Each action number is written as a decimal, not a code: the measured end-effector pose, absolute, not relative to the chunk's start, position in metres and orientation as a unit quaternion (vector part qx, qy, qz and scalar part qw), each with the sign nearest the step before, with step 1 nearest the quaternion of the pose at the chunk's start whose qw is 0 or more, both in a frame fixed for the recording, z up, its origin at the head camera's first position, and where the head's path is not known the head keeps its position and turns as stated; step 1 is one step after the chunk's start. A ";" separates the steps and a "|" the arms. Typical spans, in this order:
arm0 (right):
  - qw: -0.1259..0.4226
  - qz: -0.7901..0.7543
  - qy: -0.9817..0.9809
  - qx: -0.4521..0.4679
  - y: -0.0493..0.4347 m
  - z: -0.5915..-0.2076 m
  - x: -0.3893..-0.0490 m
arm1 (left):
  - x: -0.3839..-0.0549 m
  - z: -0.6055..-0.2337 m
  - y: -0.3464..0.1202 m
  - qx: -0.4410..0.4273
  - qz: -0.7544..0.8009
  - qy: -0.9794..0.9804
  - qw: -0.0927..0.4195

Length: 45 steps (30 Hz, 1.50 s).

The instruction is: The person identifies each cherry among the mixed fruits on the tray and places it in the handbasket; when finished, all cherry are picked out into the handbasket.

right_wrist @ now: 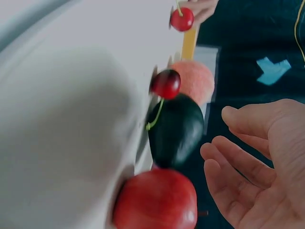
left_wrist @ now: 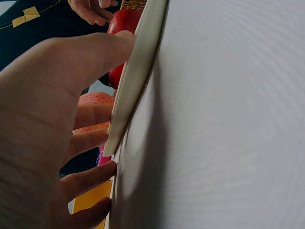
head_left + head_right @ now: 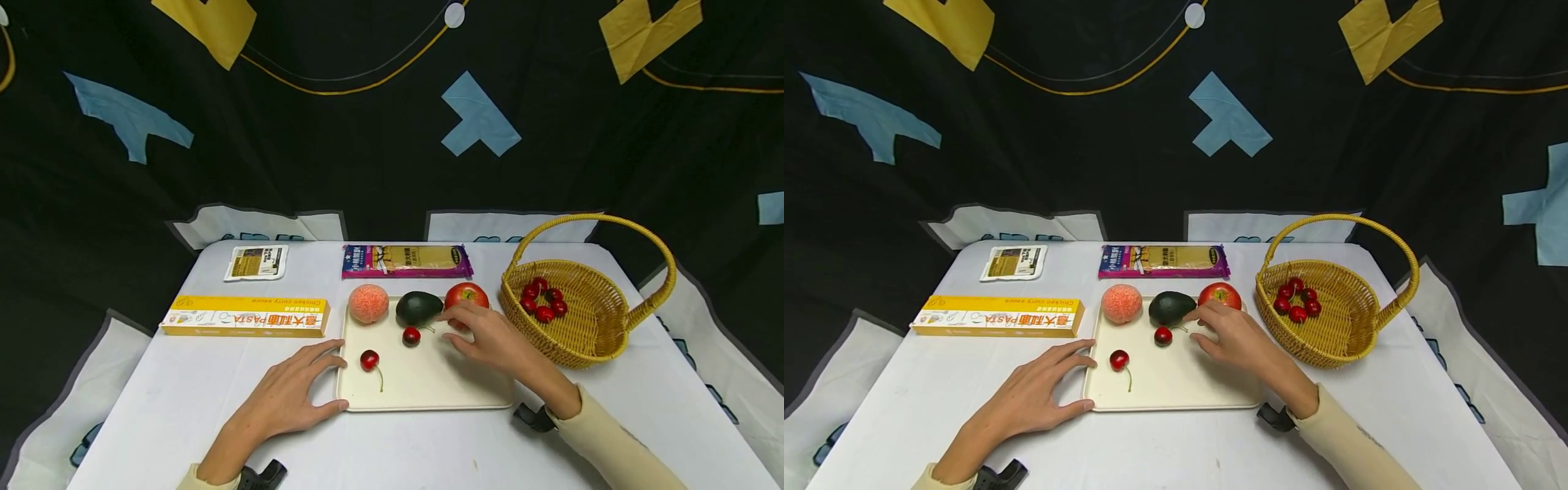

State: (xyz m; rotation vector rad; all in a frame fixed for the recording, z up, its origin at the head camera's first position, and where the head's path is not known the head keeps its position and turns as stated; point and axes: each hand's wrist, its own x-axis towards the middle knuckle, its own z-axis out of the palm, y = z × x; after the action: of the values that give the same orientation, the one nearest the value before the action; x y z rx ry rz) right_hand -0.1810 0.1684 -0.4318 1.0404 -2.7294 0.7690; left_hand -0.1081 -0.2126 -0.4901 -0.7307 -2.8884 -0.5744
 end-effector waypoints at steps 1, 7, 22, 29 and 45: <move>0.053 0.251 -0.903 0.344 0.165 -0.432 -0.181 | -0.108 -0.490 -0.213 -0.240 -0.188 -0.951 0.053; 0.034 0.246 -0.897 0.366 0.149 -0.439 -0.182 | -0.107 -0.490 -0.213 -0.240 -0.189 -0.951 0.052; 0.000 0.217 -0.893 0.393 0.129 -0.447 -0.181 | -0.109 -0.492 -0.213 -0.244 -0.189 -0.949 0.057; 0.001 0.207 -0.897 0.391 0.125 -0.452 -0.181 | -0.108 -0.491 -0.214 -0.245 -0.191 -0.949 0.057; -0.007 0.205 -0.900 0.384 0.125 -0.459 -0.178 | -0.109 -0.492 -0.213 -0.242 -0.185 -0.951 0.050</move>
State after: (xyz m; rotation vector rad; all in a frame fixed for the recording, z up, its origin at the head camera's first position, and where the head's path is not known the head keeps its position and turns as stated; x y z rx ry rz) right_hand -0.1785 0.1250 -0.4587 1.2104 -2.8409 0.6480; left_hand -0.1091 -0.2130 -0.4923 -0.7361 -2.8971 -0.5626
